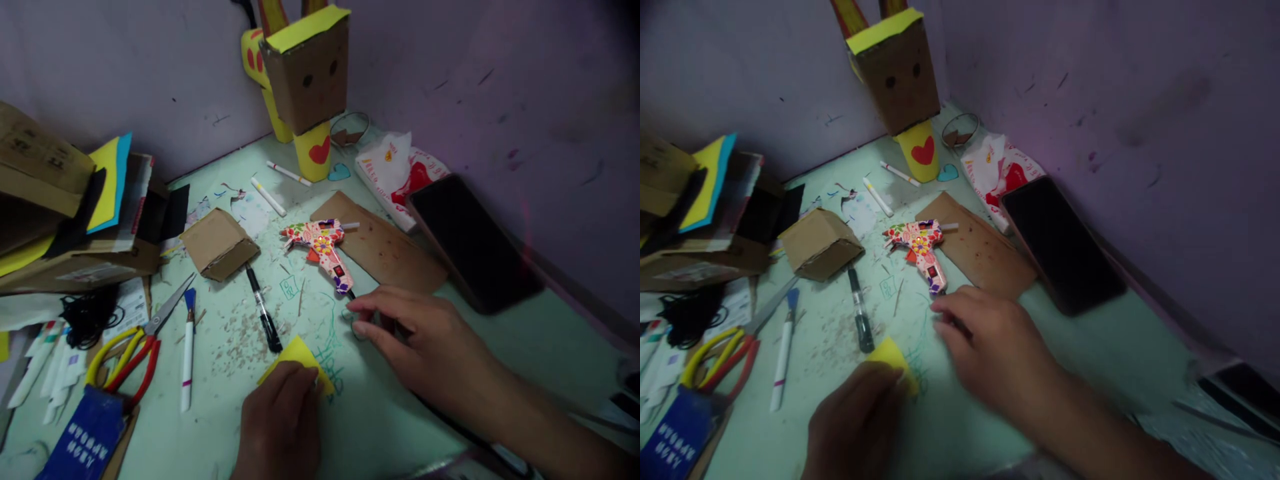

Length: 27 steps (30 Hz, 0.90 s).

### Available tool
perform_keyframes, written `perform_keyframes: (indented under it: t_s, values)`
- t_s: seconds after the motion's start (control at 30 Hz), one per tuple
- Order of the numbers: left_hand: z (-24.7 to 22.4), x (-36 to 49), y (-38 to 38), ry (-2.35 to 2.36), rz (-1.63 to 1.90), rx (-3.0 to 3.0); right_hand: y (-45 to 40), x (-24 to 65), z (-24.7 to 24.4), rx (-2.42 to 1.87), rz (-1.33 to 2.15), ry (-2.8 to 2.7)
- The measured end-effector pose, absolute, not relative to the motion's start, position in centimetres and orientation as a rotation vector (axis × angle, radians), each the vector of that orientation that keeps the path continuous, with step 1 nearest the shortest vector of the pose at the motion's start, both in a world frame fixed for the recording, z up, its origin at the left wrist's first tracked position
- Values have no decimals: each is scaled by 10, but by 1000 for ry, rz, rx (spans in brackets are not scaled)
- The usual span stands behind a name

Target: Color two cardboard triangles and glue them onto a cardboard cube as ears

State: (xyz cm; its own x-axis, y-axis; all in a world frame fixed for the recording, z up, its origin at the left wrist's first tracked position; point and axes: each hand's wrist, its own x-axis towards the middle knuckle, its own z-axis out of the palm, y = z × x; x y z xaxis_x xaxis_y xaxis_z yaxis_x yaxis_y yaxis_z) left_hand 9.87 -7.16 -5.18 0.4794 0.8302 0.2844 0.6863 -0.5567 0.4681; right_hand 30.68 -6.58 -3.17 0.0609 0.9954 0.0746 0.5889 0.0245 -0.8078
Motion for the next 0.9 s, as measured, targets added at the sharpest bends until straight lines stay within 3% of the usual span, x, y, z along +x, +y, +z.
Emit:
perform_keyframes:
  t_s: [0.53, 0.67, 0.9]
  values:
    - [-55, 101, -74, 1288, 842, 2484, -27, 317, -5, -1585, 565, -1676]
    - [-56, 105, -73, 1312, 1019, 2554, -14, 316, -1, -1591, 537, -1682]
    - [-64, 110, -72, 1349, 871, 2399, 23, 241, 6, -1326, 240, -2669]
